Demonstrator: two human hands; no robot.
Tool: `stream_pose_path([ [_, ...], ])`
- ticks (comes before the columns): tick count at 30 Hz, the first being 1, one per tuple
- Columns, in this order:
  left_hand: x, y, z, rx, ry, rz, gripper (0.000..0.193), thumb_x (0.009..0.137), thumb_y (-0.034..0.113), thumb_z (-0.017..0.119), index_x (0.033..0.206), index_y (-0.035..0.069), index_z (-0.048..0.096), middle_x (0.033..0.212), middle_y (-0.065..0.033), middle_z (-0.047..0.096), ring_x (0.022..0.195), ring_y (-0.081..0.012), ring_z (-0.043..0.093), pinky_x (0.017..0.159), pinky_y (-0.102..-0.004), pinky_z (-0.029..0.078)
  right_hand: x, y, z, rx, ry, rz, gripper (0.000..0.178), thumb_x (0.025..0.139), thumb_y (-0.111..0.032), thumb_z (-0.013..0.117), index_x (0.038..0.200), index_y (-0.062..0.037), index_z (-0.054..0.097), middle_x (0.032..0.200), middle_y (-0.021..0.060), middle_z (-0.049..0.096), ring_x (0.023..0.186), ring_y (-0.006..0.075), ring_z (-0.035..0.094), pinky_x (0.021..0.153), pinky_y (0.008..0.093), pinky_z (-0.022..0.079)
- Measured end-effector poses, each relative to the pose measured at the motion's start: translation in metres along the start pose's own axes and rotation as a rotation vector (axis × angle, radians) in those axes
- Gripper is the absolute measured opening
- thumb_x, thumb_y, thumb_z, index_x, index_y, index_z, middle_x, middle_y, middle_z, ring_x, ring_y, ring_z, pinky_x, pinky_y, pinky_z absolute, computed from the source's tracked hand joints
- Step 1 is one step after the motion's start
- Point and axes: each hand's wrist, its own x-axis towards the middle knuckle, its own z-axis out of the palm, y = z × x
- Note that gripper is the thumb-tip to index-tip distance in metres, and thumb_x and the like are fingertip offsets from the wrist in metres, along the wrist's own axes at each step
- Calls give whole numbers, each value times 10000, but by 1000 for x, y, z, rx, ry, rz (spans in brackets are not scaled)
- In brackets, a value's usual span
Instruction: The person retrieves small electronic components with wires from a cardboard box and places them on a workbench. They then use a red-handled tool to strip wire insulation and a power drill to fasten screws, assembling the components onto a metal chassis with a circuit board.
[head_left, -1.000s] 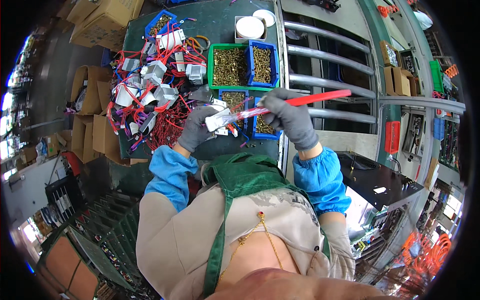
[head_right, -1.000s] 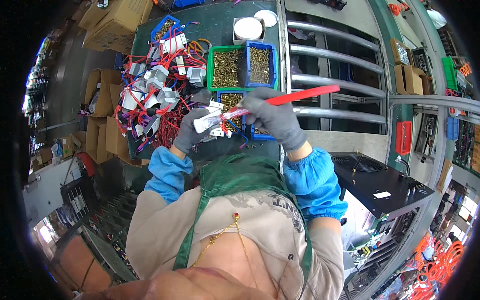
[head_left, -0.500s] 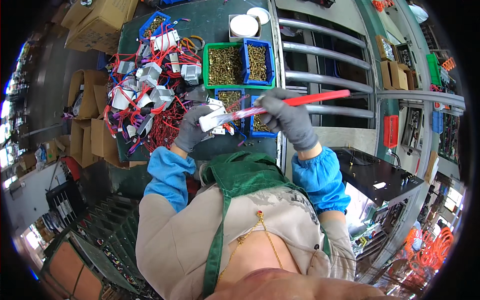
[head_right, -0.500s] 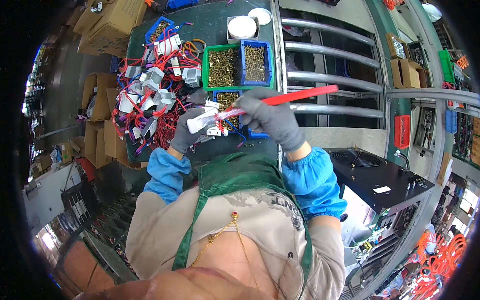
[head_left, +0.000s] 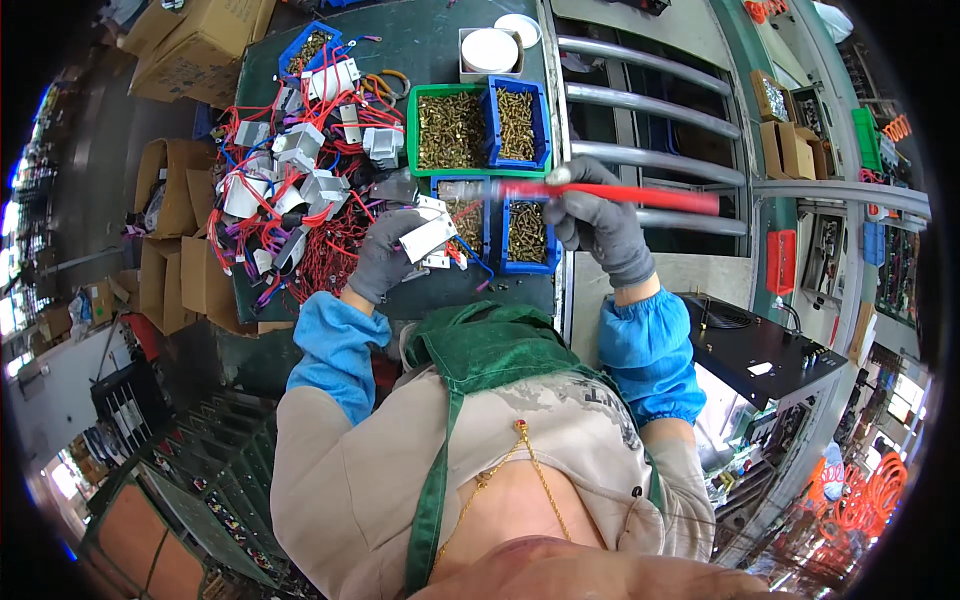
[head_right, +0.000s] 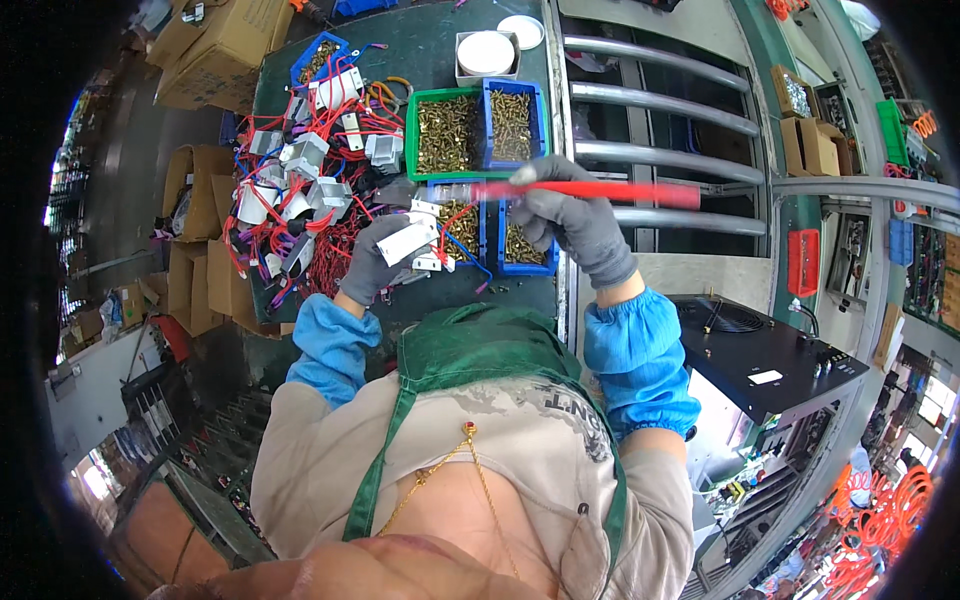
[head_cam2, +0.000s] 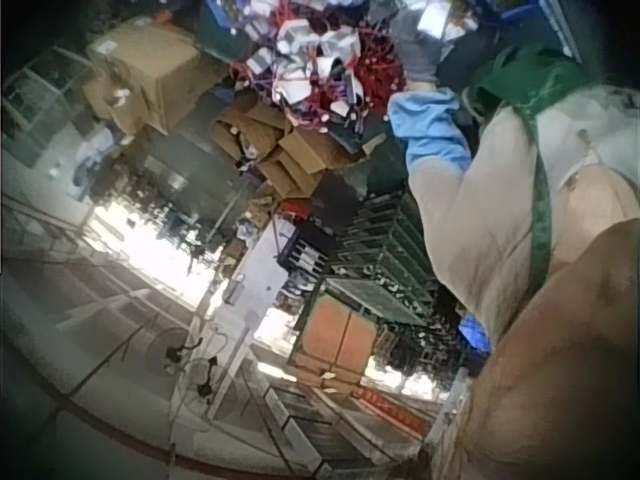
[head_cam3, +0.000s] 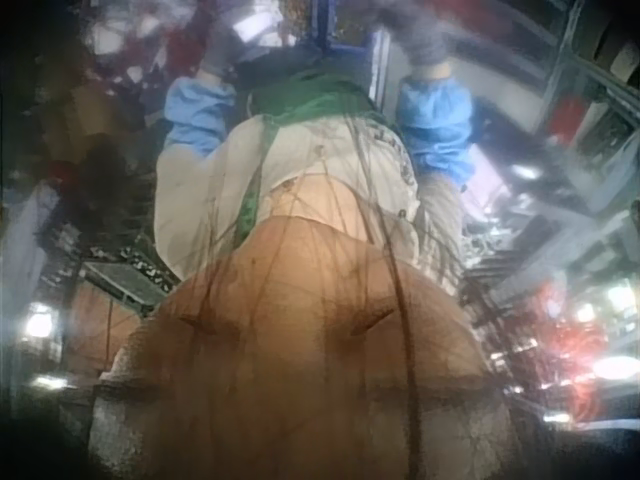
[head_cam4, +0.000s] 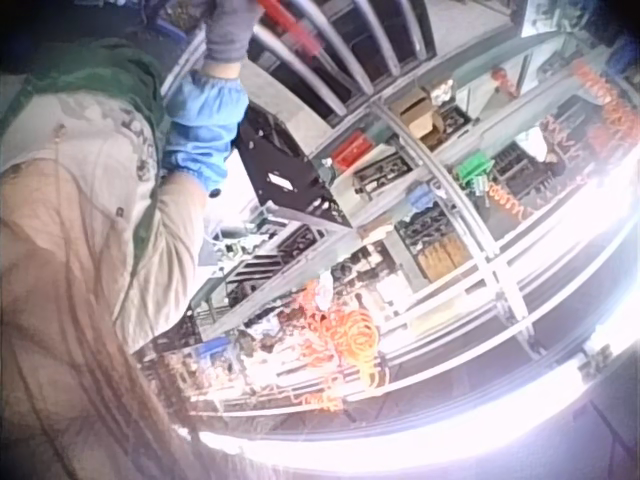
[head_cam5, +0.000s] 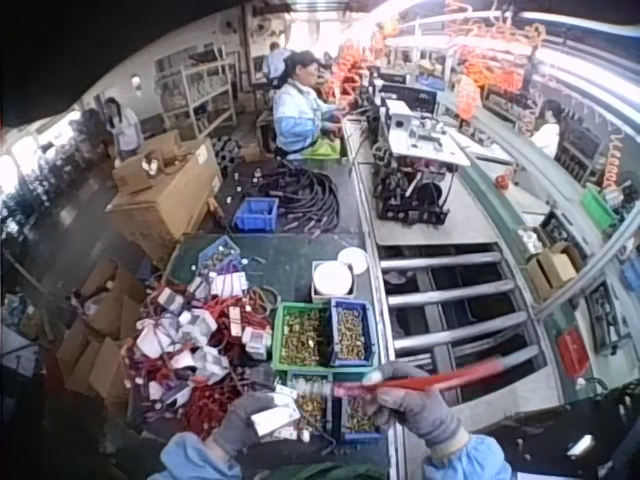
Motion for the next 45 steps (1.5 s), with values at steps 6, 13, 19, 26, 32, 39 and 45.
stream_pose_path([
  [6,-3,-2,1,-87,-6,-8,397,676,87,792,1025,57,606,1006,-115,652,917,-228,647,801,-334,522,5,26,14,-21,-109,85,270,829,-296,596,898,-37,621,664,43,599,463,85,485,420,200,363],
  [13,-3,-4,1,40,3,62,319,690,98,765,984,75,643,979,-96,671,929,-229,634,799,-341,503,7,15,0,-89,-58,94,249,822,-209,595,949,-2,652,666,37,588,494,60,476,432,192,359],
  [19,-3,-1,0,-55,5,-45,321,686,106,778,984,76,665,997,-91,673,921,-215,632,806,-335,499,12,25,4,-160,-65,55,232,820,-203,602,881,17,639,665,50,598,502,82,510,444,196,386],
  [26,-6,-10,0,-82,-14,-27,390,687,79,792,1038,54,623,1024,-108,654,943,-210,639,806,-332,516,3,2,4,-132,-45,45,252,835,-202,611,951,17,659,678,56,611,523,85,541,453,199,417],
  [32,-2,-1,2,61,10,43,355,701,114,773,1024,58,635,950,-101,663,897,-231,642,775,-333,512,14,21,-2,-191,-104,71,247,841,-186,622,966,25,653,719,69,633,566,103,584,486,207,459],
  [39,-15,-35,5,-218,29,-107,431,653,73,786,1048,58,616,1020,-120,649,943,-236,640,829,-342,513,6,9,-8,-32,-30,55,301,838,-223,610,1017,16,645,714,51,622,548,77,540,484,194,432],
  [45,-8,-6,3,-76,30,-19,404,662,56,775,1036,62,622,1010,-115,653,939,-231,642,834,-342,512,11,24,5,-113,-135,103,278,840,-190,601,1006,29,641,725,74,628,548,103,566,480,211,453],
])
